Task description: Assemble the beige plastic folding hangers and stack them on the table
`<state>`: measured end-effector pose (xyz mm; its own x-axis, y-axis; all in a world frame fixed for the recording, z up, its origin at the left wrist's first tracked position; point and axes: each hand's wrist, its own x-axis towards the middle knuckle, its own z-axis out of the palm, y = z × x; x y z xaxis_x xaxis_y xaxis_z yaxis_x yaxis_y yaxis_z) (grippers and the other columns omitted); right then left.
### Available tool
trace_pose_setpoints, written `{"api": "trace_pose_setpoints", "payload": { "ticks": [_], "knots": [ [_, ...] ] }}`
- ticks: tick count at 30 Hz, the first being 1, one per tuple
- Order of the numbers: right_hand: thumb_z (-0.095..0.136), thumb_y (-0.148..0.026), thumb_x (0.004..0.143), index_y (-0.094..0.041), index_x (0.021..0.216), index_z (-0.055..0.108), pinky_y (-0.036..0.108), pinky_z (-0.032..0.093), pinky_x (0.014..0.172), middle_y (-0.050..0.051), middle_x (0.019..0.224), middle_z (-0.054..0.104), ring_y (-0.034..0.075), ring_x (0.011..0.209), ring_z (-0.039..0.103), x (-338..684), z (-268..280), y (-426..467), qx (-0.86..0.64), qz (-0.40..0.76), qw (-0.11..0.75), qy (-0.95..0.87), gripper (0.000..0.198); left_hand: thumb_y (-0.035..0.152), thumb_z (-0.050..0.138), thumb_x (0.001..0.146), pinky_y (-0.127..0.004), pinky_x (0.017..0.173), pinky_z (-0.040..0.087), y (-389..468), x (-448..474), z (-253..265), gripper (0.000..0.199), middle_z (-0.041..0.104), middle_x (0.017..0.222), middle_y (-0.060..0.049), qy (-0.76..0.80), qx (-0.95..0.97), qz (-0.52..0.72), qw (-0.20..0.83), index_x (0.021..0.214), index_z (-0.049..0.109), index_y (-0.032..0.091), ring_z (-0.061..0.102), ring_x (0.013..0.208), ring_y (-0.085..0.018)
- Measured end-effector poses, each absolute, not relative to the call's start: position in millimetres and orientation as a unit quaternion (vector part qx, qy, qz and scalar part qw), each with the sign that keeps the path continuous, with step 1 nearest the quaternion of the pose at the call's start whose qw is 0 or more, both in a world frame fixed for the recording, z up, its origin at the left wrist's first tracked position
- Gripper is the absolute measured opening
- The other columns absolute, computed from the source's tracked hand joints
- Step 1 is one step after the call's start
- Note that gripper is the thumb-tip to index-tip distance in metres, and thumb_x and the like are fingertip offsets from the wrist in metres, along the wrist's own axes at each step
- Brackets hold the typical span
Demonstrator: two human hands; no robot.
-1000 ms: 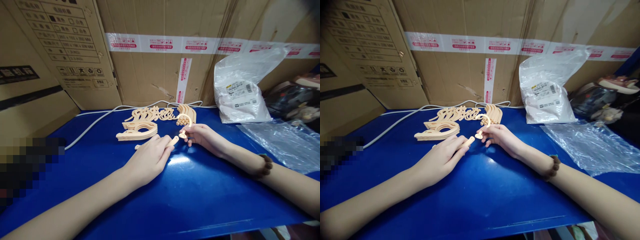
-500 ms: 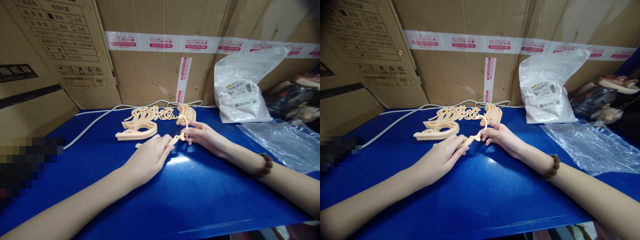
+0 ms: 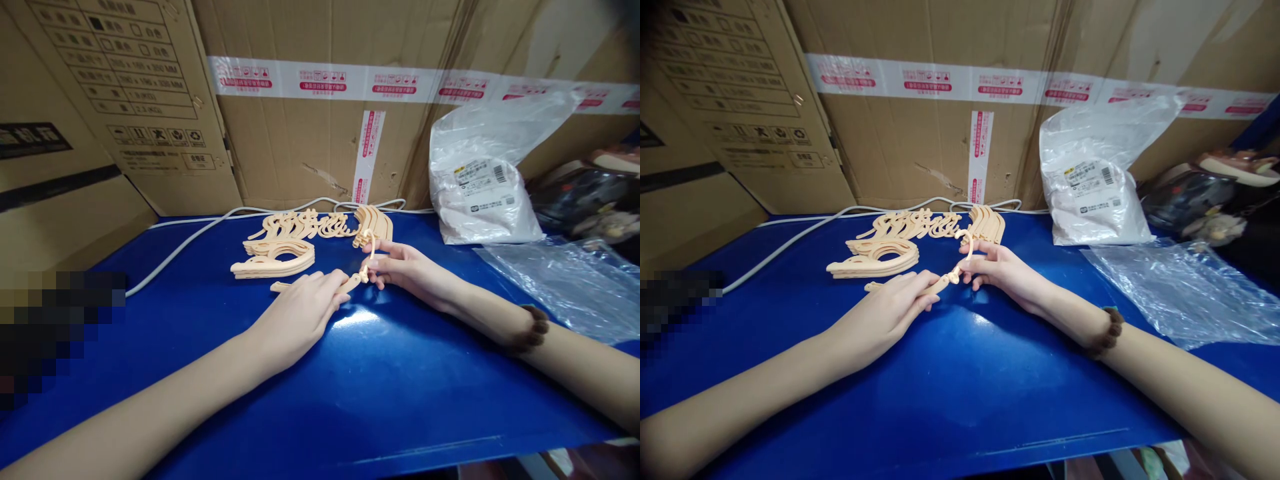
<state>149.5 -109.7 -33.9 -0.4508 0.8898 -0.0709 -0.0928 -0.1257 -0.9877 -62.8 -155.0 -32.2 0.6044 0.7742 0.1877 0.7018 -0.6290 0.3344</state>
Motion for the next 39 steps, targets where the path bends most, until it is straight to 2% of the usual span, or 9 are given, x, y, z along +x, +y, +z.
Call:
{"api": "trace_pose_setpoints", "payload": {
  "ticks": [12, 18, 31, 39],
  "knots": [
    [0.076, -0.029, 0.072, -0.018, 0.096, 0.053, 0.021, 0.042, 0.053, -0.003, 0.068, 0.063, 0.007, 0.055, 0.050, 147.1, -34.6, -111.4, -0.364, 0.627, 0.382, -0.573, 0.035, 0.021, 0.038, 0.099, -0.032, 0.072, 0.044, -154.8, -63.1, -34.2, 0.018, 0.066, 0.092, -0.006, 0.394, 0.905, 0.156, 0.031, 0.100, 0.054, 0.015, 0.059, 0.083, -0.021],
    [0.077, -0.031, 0.071, -0.018, 0.096, 0.051, 0.020, 0.041, 0.053, -0.004, 0.067, 0.062, 0.006, 0.055, 0.049, 147.3, -34.9, -112.5, -0.370, 0.614, 0.387, -0.580, 0.039, 0.022, 0.038, 0.099, -0.030, 0.070, 0.044, -154.6, -64.8, -36.2, 0.019, 0.066, 0.090, -0.004, 0.384, 0.909, 0.163, -0.018, 0.099, 0.056, 0.015, 0.060, 0.080, -0.019],
    [0.073, -0.030, 0.072, -0.020, 0.091, 0.048, 0.024, 0.040, 0.053, -0.004, 0.068, 0.063, 0.009, 0.055, 0.051, 144.8, -31.7, -114.6, -0.381, 0.552, 0.400, -0.625, 0.033, 0.022, 0.039, 0.099, -0.034, 0.068, 0.044, -154.5, -63.7, -39.1, 0.021, 0.067, 0.089, -0.005, 0.374, 0.912, 0.147, -0.082, 0.100, 0.058, 0.014, 0.062, 0.078, -0.022],
    [0.070, -0.030, 0.074, -0.020, 0.100, 0.046, 0.026, 0.041, 0.056, -0.003, 0.072, 0.064, 0.009, 0.058, 0.052, 144.9, -29.4, -117.7, -0.380, 0.536, 0.398, -0.640, 0.037, 0.021, 0.040, 0.098, -0.033, 0.067, 0.042, -156.1, -64.1, -38.5, 0.021, 0.066, 0.084, -0.004, 0.370, 0.913, 0.127, -0.114, 0.099, 0.059, 0.014, 0.061, 0.076, -0.021]
  ]
}}
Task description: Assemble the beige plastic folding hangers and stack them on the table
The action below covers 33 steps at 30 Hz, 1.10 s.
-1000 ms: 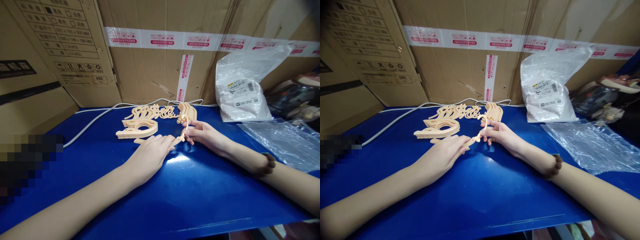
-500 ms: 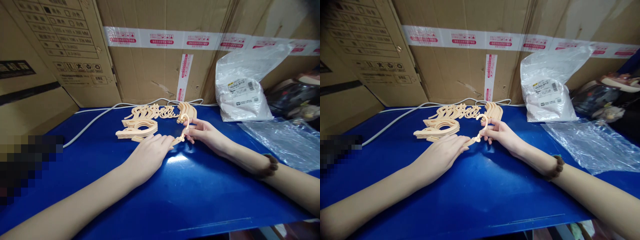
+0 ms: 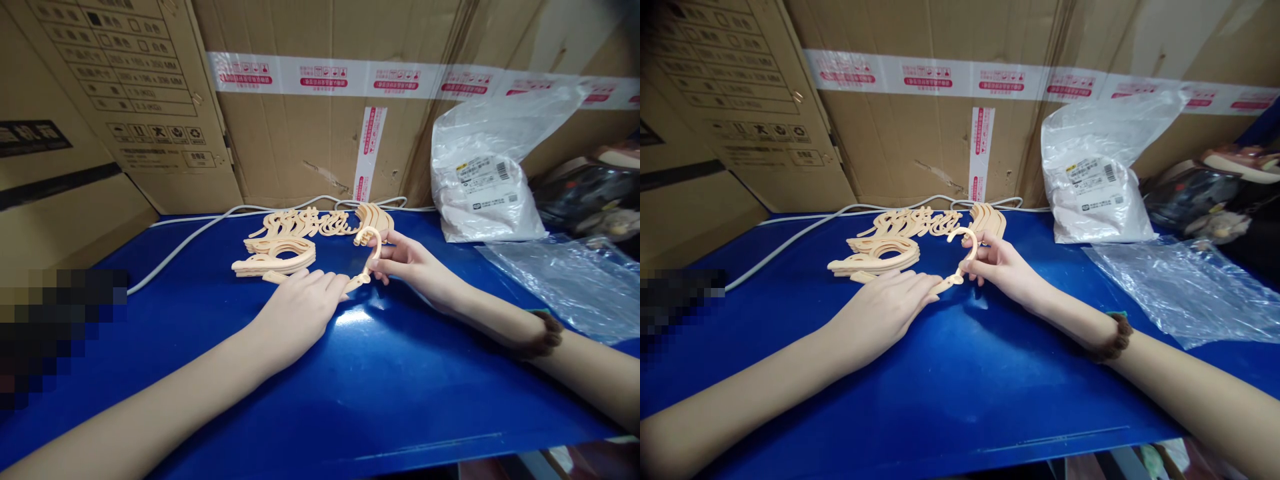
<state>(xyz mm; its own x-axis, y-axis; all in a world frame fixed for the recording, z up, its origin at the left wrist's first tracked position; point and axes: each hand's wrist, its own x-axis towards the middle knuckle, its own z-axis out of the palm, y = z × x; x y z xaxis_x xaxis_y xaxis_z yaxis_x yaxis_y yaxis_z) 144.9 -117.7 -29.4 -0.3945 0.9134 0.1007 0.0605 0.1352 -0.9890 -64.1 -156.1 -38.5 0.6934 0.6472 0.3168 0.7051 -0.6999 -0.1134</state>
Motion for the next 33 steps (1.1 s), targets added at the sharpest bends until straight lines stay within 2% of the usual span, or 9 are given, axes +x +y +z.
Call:
{"api": "trace_pose_setpoints", "payload": {
  "ticks": [6, 15, 19, 25, 33],
  "knots": [
    [0.072, -0.032, 0.072, -0.020, 0.099, 0.046, 0.026, 0.040, 0.058, -0.004, 0.068, 0.062, 0.010, 0.057, 0.050, 144.8, -29.3, -118.2, -0.384, 0.554, 0.384, -0.631, 0.039, 0.018, 0.039, 0.098, -0.033, 0.068, 0.042, -155.5, -63.5, -37.9, 0.023, 0.065, 0.083, -0.005, -0.362, -0.914, -0.108, 0.149, 0.101, 0.061, 0.013, 0.060, 0.077, -0.022],
    [0.071, -0.035, 0.075, -0.021, 0.099, 0.044, 0.027, 0.042, 0.060, -0.004, 0.069, 0.062, 0.010, 0.059, 0.051, 144.7, -27.6, -119.2, -0.374, 0.526, 0.380, -0.663, 0.038, 0.018, 0.040, 0.098, -0.035, 0.068, 0.043, -157.8, -62.9, -36.9, 0.021, 0.066, 0.086, -0.005, -0.375, -0.913, -0.098, 0.127, 0.102, 0.060, 0.013, 0.061, 0.077, -0.023],
    [0.068, -0.030, 0.078, -0.022, 0.107, 0.043, 0.027, 0.042, 0.061, -0.004, 0.071, 0.062, 0.011, 0.060, 0.053, 144.5, -26.4, -120.5, -0.366, 0.518, 0.383, -0.672, 0.039, 0.018, 0.039, 0.098, -0.035, 0.066, 0.043, -157.7, -62.6, -37.1, 0.022, 0.066, 0.085, -0.005, -0.370, -0.915, -0.100, 0.128, 0.100, 0.060, 0.014, 0.061, 0.075, -0.023],
    [0.065, -0.026, 0.079, -0.022, 0.126, 0.040, 0.029, 0.042, 0.061, -0.004, 0.072, 0.060, 0.013, 0.063, 0.053, 143.5, -26.3, -122.9, -0.374, 0.497, 0.383, -0.683, 0.053, 0.016, 0.040, 0.097, -0.036, 0.067, 0.045, -158.7, -61.2, -38.7, 0.023, 0.068, 0.088, -0.006, -0.369, -0.917, -0.096, 0.118, 0.106, 0.060, 0.012, 0.063, 0.077, -0.023],
    [0.063, -0.025, 0.079, -0.022, 0.126, 0.040, 0.029, 0.041, 0.060, -0.004, 0.074, 0.059, 0.012, 0.061, 0.051, 142.4, -27.6, -124.0, -0.382, 0.491, 0.388, -0.680, 0.053, 0.017, 0.040, 0.097, -0.035, 0.067, 0.045, -158.8, -60.5, -36.4, 0.022, 0.069, 0.091, -0.007, -0.386, -0.912, -0.080, 0.113, 0.106, 0.060, 0.013, 0.063, 0.077, -0.023]
  ]
}}
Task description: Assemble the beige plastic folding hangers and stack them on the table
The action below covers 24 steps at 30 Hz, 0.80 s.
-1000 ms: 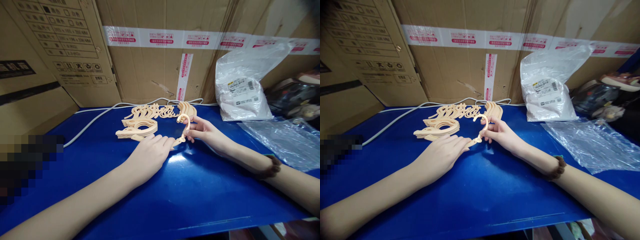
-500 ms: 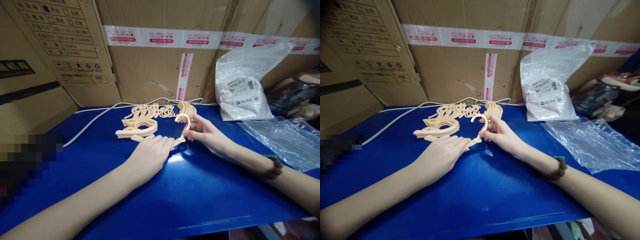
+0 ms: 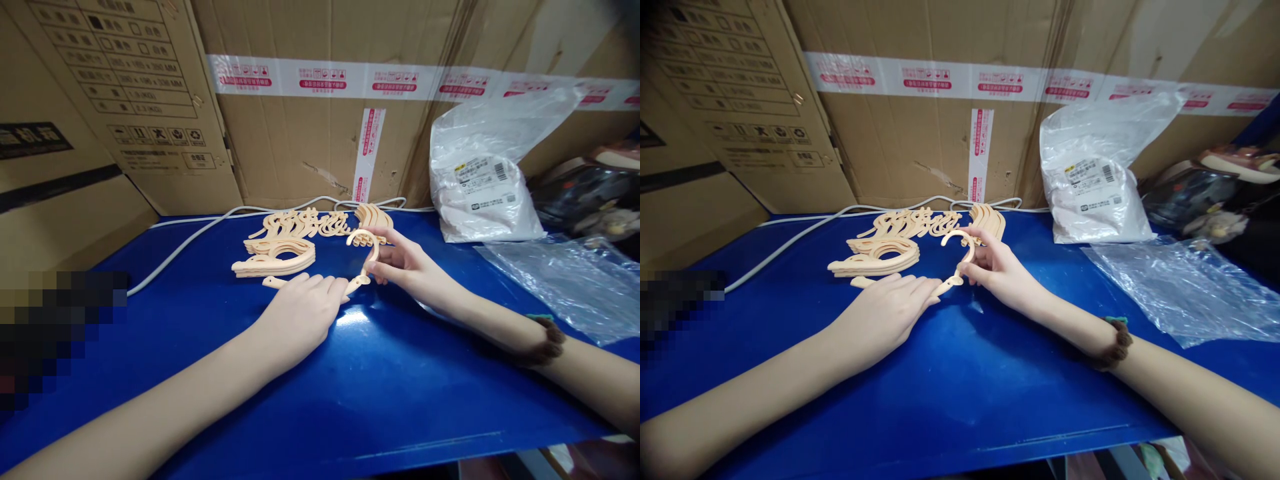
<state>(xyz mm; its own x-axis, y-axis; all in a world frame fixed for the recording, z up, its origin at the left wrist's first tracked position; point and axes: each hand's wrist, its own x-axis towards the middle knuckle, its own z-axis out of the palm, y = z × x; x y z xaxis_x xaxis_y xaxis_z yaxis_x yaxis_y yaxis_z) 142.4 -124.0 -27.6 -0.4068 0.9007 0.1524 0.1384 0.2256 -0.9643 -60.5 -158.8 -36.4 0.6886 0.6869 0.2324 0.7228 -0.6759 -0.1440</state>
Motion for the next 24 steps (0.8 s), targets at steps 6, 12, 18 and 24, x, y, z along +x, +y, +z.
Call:
{"api": "trace_pose_setpoints", "payload": {
  "ticks": [6, 12, 18, 24],
  "knots": [
    [0.065, -0.025, 0.077, -0.021, 0.123, 0.042, 0.027, 0.039, 0.055, -0.006, 0.069, 0.058, 0.010, 0.054, 0.047, 139, -30, -125, -0.389, 0.495, 0.392, -0.670, 0.051, 0.016, 0.040, 0.097, -0.036, 0.069, 0.047, -159, -59, -36, 0.022, 0.069, 0.092, -0.007, -0.393, -0.912, -0.070, 0.099, 0.106, 0.060, 0.013, 0.064, 0.077, -0.023],
    [0.064, -0.026, 0.079, -0.021, 0.124, 0.042, 0.026, 0.042, 0.056, -0.005, 0.071, 0.061, 0.010, 0.055, 0.051, 138, -28, -126, -0.373, 0.494, 0.354, -0.701, 0.050, 0.022, 0.035, 0.099, -0.039, 0.071, 0.050, -166, -55, -26, 0.027, 0.069, 0.101, -0.009, -0.435, -0.898, -0.066, 0.009, 0.114, 0.055, 0.014, 0.067, 0.086, -0.026],
    [0.050, -0.044, 0.090, -0.023, 0.123, 0.047, 0.034, 0.045, 0.073, 0.005, 0.090, 0.069, 0.021, 0.079, 0.064, 168, -10, -106, -0.463, 0.169, 0.359, -0.793, 0.039, 0.023, 0.038, 0.096, -0.032, 0.068, 0.050, -164, -64, -21, 0.022, 0.067, 0.100, -0.005, -0.449, -0.852, -0.195, -0.186, 0.115, 0.050, 0.021, 0.065, 0.082, -0.020],
    [0.040, -0.029, 0.090, -0.017, 0.112, 0.053, 0.040, 0.045, 0.080, 0.015, 0.113, 0.067, 0.030, 0.098, 0.063, 202, -22, -72, -0.551, -0.029, 0.183, -0.813, 0.028, 0.036, 0.040, 0.097, -0.020, 0.046, 0.041, -159, -67, -24, 0.021, 0.060, 0.074, 0.002, -0.444, -0.774, -0.261, -0.368, 0.091, 0.051, 0.020, 0.054, 0.056, -0.009]
  ]
}}
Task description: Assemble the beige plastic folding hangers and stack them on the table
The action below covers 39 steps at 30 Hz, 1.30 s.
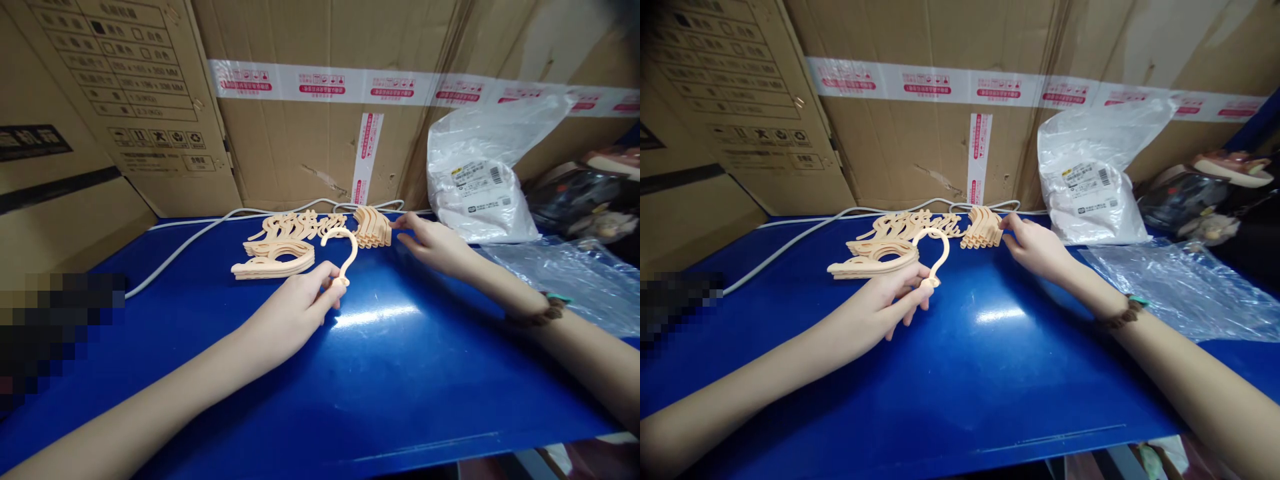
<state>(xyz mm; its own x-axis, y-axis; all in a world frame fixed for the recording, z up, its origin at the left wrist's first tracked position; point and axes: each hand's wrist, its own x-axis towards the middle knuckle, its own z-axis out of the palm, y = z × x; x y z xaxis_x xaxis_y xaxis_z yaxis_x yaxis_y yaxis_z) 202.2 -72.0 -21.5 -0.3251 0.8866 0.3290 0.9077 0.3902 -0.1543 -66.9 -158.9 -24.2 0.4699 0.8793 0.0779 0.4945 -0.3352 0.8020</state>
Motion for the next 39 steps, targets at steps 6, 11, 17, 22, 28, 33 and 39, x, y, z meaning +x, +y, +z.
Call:
{"api": "trace_pose_setpoints", "payload": {
  "ticks": [6, 11, 17, 22, 28, 33, 39],
  "knots": [
    [0.043, -0.032, 0.092, -0.018, 0.107, 0.055, 0.031, 0.043, 0.069, 0.011, 0.101, 0.071, 0.025, 0.089, 0.066, 194, -16, -80, -0.592, -0.094, 0.082, -0.796, 0.024, 0.042, 0.049, 0.091, -0.016, 0.036, 0.040, -158, -64, -24, 0.026, 0.057, 0.073, 0.002, 0.443, 0.704, 0.286, 0.476, 0.086, 0.054, 0.018, 0.051, 0.051, -0.008],
    [0.039, -0.040, 0.095, -0.016, 0.107, 0.057, 0.031, 0.029, 0.053, 0.013, 0.091, 0.071, 0.028, 0.079, 0.065, 193, -8, -85, -0.654, -0.154, 0.074, -0.737, 0.032, 0.032, 0.060, 0.083, -0.022, 0.052, 0.056, -157, -61, -23, 0.019, 0.058, 0.079, -0.002, 0.438, 0.643, 0.297, 0.554, 0.090, 0.063, 0.015, 0.060, 0.075, -0.014],
    [0.047, -0.037, 0.092, -0.015, 0.090, 0.062, 0.030, 0.026, 0.053, 0.017, 0.098, 0.068, 0.029, 0.084, 0.064, 198, -12, -81, -0.665, -0.152, -0.004, -0.731, 0.026, 0.019, 0.064, 0.079, -0.022, 0.053, 0.057, -157, -59, -14, 0.017, 0.061, 0.081, -0.002, 0.489, 0.573, 0.300, 0.585, 0.095, 0.067, 0.014, 0.060, 0.075, -0.014],
    [0.049, -0.036, 0.088, -0.019, 0.071, 0.055, 0.029, 0.026, 0.052, 0.009, 0.077, 0.068, 0.025, 0.074, 0.063, 196, -7, -90, -0.656, -0.106, -0.058, -0.745, 0.025, 0.017, 0.066, 0.077, -0.022, 0.053, 0.058, -156, -60, -11, 0.016, 0.063, 0.085, -0.004, 0.499, 0.556, 0.308, 0.589, 0.093, 0.068, 0.014, 0.061, 0.074, -0.013],
    [0.052, -0.024, 0.080, -0.018, 0.098, 0.048, 0.027, 0.029, 0.052, 0.007, 0.081, 0.066, 0.020, 0.070, 0.061, 202, -5, -104, -0.620, -0.074, -0.081, -0.777, 0.019, 0.015, 0.065, 0.079, -0.021, 0.052, 0.057, -156, -59, -13, 0.015, 0.066, 0.095, -0.007, 0.501, 0.557, 0.306, 0.587, 0.094, 0.068, 0.013, 0.062, 0.072, -0.012],
    [0.055, -0.035, 0.079, -0.018, 0.097, 0.050, 0.028, 0.025, 0.049, 0.007, 0.069, 0.062, 0.021, 0.059, 0.056, 208, 1, -112, -0.630, -0.094, -0.103, -0.764, 0.025, 0.016, 0.065, 0.079, -0.020, 0.049, 0.056, -154, -60, -17, 0.014, 0.065, 0.091, -0.006, 0.493, 0.566, 0.308, 0.585, 0.093, 0.067, 0.013, 0.062, 0.073, -0.013],
    [0.042, -0.045, 0.090, -0.018, 0.083, 0.054, 0.030, 0.026, 0.052, 0.011, 0.075, 0.063, 0.021, 0.062, 0.054, 196, -1, -110, -0.608, -0.068, -0.048, -0.790, 0.030, 0.020, 0.066, 0.079, -0.021, 0.051, 0.056, -153, -61, -18, 0.018, 0.065, 0.101, -0.008, 0.485, 0.576, 0.305, 0.584, 0.095, 0.066, 0.013, 0.061, 0.072, -0.012]
  ]
}}
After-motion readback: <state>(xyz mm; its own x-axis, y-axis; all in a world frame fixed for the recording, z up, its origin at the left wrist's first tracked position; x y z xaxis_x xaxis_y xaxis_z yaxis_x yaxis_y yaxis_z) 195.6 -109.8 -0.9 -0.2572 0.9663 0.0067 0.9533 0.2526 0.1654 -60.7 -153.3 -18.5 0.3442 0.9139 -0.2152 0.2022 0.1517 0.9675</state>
